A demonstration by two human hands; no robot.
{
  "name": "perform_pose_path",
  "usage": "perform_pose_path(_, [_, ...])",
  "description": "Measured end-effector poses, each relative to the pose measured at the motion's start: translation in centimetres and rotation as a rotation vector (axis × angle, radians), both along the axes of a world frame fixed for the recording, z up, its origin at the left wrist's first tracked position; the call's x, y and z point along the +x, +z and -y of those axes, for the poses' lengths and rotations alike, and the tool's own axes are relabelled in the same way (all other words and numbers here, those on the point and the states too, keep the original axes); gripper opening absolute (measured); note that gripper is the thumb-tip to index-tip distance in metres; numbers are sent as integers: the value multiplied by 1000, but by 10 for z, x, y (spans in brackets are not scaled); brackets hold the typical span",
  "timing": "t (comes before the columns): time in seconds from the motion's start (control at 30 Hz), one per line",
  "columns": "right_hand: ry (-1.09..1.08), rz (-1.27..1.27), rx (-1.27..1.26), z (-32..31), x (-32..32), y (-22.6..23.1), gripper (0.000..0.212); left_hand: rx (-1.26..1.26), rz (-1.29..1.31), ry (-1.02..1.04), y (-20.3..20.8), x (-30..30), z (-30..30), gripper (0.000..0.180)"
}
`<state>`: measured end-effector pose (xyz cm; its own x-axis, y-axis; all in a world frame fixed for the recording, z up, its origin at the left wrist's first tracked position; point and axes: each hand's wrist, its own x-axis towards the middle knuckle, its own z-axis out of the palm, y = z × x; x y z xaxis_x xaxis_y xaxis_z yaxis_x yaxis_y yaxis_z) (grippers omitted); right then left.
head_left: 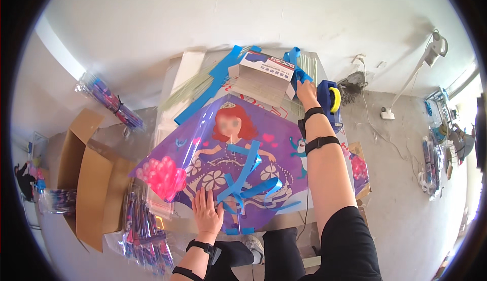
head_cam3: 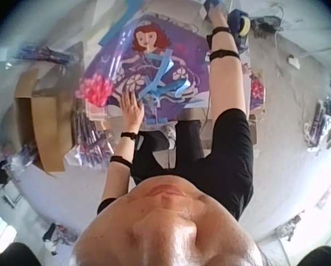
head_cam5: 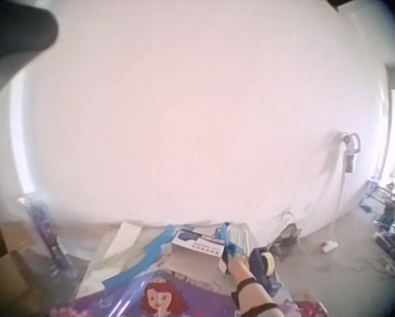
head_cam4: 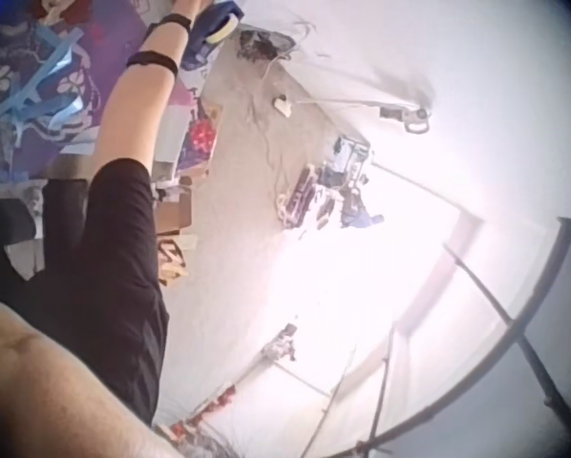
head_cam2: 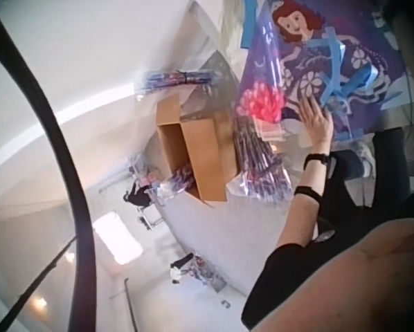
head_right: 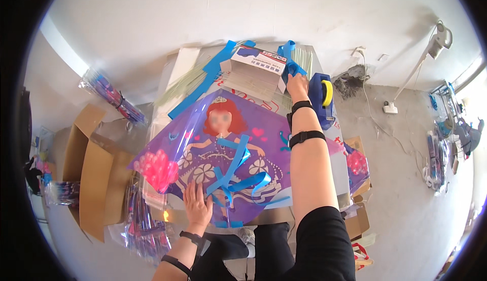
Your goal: Assembling and taping character-themed kites.
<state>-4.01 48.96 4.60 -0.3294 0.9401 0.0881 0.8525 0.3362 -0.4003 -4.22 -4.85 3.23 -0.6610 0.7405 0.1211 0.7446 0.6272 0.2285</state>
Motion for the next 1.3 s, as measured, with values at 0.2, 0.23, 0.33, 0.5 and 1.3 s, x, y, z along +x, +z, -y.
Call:
perform_pose_path(0.2, [184, -258, 268, 76, 45, -8, 27, 43, 5, 8, 1, -6, 2, 55])
perform_pose_path(0.23, [265, -346, 269, 99, 61, -5, 25, 45, -3, 7, 2, -6, 2, 54])
perform_pose_path(0.33, [323, -336, 1, 190, 106, 4, 21, 73, -17, 23, 7, -11, 2, 53])
perform_pose_path(0.5, [531, -322, -164, 302, 167, -1, 28, 144, -43, 19, -11, -6, -6, 52])
perform_pose_path(1.3, [529, -904, -1224, 463, 265, 137, 11, 676, 2126, 189, 148, 151, 7, 62])
